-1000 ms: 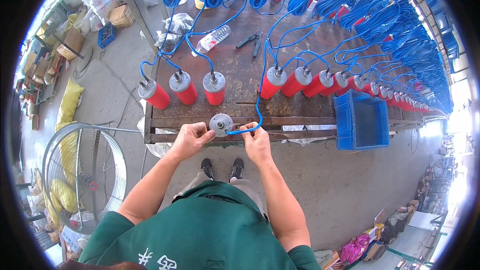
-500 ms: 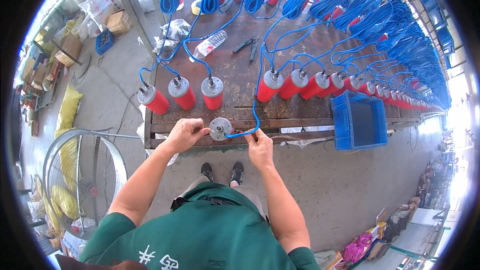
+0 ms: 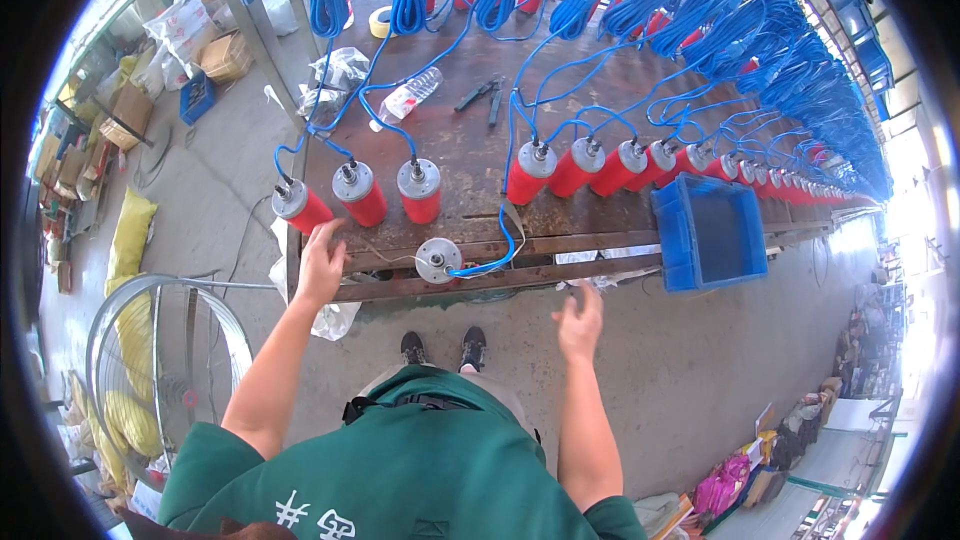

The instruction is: The person tests a fire extinguisher for leaks by submerging it in a blue bin of water. The person repeatedly puts the extinguisher into the water, holds it there to check for bubbles, and then removes it, using a small hammer to tap the valve assembly in between tests.

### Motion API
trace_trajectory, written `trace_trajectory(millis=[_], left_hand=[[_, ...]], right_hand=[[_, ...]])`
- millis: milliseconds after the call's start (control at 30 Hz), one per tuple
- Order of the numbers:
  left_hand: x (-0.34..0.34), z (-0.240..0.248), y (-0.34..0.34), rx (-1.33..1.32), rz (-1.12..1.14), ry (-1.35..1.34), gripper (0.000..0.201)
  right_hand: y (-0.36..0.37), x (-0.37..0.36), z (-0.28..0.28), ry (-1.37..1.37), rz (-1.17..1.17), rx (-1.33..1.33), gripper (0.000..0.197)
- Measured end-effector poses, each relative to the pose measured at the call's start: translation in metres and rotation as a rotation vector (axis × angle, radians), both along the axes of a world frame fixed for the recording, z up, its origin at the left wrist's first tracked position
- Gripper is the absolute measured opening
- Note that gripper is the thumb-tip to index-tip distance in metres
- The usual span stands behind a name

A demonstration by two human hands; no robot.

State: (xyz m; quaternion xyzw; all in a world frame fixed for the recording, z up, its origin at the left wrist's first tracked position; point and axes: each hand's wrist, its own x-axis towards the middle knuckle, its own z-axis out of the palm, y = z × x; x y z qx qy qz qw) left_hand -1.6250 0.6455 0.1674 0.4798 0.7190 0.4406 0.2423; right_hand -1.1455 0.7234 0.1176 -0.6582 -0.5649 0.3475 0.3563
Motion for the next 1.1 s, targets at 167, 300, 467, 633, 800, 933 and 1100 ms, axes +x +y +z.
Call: trace_trajectory(millis=[167,300,467,633,800,933,1100], left_hand=[[0.003,-0.085,-0.076,-0.347,0.172,-0.310,0.029],[0.017,-0.135,-0.140,-0.463,0.027,-0.348,0.028],[0.020,-0.171,-0.214,-0.802,0.088,-0.447,0.032],[0.008,-0.200,-0.267,-1.188,0.213,-0.500,0.033],[0.042,-0.177,-0.237,-1.059,0.221,-0.535,0.032],[0.111,-0.135,-0.180,-0.901,0.217,-0.554,0.036],[0.173,-0.113,-0.125,-0.530,0.242,-0.429,0.037]], right_hand=[[-0.094,0.120,-0.063,0.103,-0.387,-0.369,0.031],[-0.255,0.183,-0.104,-0.024,-0.429,-0.969,0.029],[-0.380,0.175,-0.075,-0.109,-0.287,-1.083,0.022],[-0.397,0.160,-0.056,-0.065,-0.299,-0.941,0.017],[-0.343,0.186,-0.064,0.289,-0.542,-1.032,0.028],[-0.306,0.237,-0.091,0.412,-0.442,-1.005,0.034],[-0.232,0.290,-0.112,0.091,-0.226,-0.876,0.029]])
